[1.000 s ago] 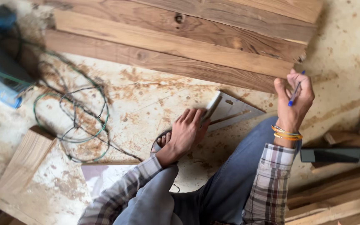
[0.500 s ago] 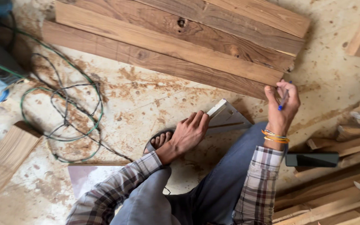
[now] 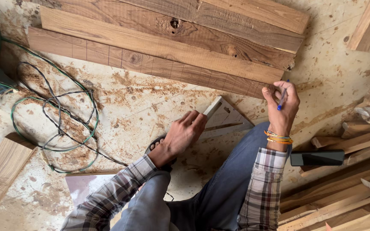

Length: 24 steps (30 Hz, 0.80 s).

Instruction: The person uses a speed square and a pen to mark lines on various wooden planks while sitting on the floor.

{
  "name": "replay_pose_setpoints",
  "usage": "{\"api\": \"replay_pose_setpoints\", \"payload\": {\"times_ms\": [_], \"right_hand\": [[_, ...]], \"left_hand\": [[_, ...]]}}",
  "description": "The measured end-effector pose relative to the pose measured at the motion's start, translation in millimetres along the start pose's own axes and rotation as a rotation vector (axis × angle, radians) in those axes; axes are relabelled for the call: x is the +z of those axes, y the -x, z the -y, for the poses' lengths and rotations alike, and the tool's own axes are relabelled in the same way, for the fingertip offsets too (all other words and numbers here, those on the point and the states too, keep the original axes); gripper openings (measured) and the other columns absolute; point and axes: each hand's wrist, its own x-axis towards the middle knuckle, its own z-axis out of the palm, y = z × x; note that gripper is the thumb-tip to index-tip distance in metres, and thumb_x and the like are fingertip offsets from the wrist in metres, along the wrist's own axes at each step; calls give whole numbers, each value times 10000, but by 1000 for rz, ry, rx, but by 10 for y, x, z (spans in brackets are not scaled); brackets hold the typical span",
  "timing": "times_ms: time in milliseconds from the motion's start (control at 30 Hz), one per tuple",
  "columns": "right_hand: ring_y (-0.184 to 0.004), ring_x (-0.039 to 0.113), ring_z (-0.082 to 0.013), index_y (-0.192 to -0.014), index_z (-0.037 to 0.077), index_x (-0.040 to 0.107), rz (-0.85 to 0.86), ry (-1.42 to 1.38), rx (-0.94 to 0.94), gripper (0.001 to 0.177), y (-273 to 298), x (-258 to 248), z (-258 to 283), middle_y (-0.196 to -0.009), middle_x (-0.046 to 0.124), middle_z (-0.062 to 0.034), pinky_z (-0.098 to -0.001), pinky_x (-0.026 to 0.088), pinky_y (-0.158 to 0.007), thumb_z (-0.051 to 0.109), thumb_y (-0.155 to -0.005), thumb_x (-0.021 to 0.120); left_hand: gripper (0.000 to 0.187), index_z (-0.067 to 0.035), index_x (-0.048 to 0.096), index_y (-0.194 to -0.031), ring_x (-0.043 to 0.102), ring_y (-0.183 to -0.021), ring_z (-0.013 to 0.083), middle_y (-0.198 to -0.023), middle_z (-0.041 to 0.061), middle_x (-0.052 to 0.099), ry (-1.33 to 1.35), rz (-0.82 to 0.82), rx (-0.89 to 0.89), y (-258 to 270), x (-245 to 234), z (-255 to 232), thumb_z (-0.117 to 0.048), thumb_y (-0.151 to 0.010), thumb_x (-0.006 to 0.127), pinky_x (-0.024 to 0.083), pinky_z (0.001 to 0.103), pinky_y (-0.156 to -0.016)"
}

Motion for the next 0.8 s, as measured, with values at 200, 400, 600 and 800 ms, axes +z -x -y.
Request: {"api": "replay_pose_setpoints", "payload": {"times_ms": [200,400,600,800], "right_hand": [[-987,691,-141,-1140,24,598,11,-17,11,301,-6,-9,20,-1068,685,-64,-271,567,-887,-20,-922,801],[-1002,690,-155,-1146,14,610,-7,79,-26,291,6,15,24,-1075,689,-72,-282,567,-898,-18,-940,813],[-1037,709,-165,-1135,9,596,-4,1,-49,275,-10,27,4,-1121,669,-70,-285,592,-922,-17,-955,803],[-1024,706,-168,-1132,5,598,-15,25,-19,281,-23,17,6,-1122,651,-77,-292,596,-900,-13,-947,808]], "left_hand": [[153,-89,680,-1085,695,-912,156,-1063,64,725,141,-397,-147,-66,-378,236,-78,-947,745,638,306,-772],[187,-47,660,-1137,660,-873,219,-1015,92,672,60,-760,176,-162,-1167,-129,-44,-975,754,556,333,-741],[172,-40,825,-947,763,-891,205,-994,60,731,276,-805,912,-473,-1312,-1314,71,-881,711,580,298,-855],[221,-43,795,-1020,720,-796,205,-937,107,719,614,-357,684,-776,-1721,-1302,-165,-911,645,607,318,-731]]}}
